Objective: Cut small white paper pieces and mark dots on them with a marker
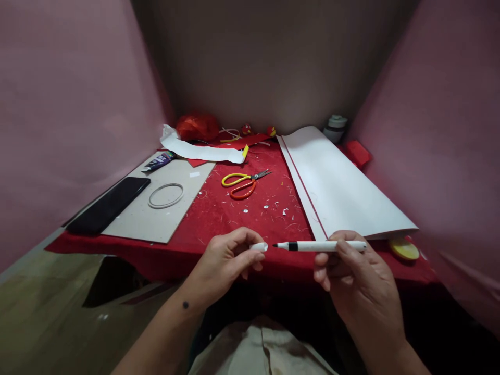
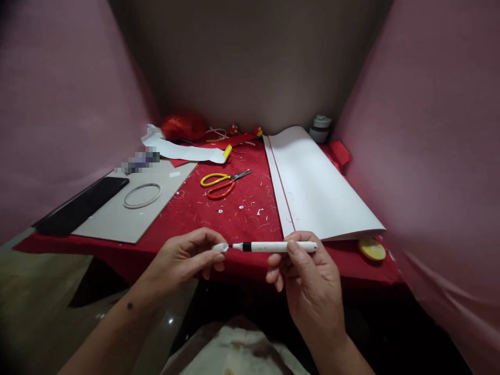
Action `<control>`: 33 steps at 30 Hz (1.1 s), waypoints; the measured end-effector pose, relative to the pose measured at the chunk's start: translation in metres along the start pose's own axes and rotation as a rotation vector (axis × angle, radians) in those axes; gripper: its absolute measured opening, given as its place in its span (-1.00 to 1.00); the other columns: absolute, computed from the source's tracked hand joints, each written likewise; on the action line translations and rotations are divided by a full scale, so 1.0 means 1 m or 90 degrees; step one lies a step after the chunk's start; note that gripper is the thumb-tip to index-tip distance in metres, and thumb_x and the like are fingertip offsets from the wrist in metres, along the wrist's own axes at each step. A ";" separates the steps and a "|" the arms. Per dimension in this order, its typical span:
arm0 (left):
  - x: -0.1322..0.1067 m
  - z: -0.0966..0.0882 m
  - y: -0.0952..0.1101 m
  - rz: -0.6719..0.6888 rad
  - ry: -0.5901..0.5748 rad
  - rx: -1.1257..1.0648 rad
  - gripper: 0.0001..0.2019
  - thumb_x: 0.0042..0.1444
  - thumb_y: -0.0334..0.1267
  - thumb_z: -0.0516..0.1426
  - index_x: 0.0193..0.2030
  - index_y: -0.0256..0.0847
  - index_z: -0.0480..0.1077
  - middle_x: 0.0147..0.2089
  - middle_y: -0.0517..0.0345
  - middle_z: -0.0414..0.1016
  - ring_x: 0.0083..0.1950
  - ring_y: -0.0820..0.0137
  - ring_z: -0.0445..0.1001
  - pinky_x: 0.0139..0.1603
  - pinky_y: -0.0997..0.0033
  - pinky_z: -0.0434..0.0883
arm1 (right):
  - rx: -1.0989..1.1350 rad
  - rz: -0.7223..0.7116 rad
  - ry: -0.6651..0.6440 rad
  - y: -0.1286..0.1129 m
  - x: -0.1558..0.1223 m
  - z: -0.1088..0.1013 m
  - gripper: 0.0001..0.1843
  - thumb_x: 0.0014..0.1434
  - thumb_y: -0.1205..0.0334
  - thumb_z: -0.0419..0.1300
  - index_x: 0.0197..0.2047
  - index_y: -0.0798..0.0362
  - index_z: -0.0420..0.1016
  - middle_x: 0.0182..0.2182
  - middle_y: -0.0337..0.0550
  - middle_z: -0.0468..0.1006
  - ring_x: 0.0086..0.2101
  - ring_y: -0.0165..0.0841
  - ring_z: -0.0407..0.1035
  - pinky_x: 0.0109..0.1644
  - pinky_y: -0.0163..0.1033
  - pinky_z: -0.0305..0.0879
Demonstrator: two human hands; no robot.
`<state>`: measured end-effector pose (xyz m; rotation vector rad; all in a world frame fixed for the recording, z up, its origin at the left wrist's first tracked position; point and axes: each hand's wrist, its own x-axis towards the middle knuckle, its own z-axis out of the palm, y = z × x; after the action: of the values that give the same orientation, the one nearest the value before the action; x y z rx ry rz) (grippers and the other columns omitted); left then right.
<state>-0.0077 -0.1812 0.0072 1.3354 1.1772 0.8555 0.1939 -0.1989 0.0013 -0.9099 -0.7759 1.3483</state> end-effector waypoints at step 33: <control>-0.006 0.013 -0.005 0.061 0.065 0.092 -0.86 0.09 -0.26 0.12 -0.28 -0.28 0.43 -0.57 0.17 0.44 -0.64 0.50 0.38 -0.64 0.58 0.36 | 0.029 0.070 -0.063 0.022 0.005 0.010 -0.81 0.13 0.15 0.18 -0.34 0.02 0.22 -0.60 -0.24 0.51 -0.66 -0.42 0.39 -0.68 -0.43 0.21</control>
<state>0.0019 -0.1912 0.0016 1.4903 1.2825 0.9307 0.1757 -0.1933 -0.0137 -0.8651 -0.7767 1.5117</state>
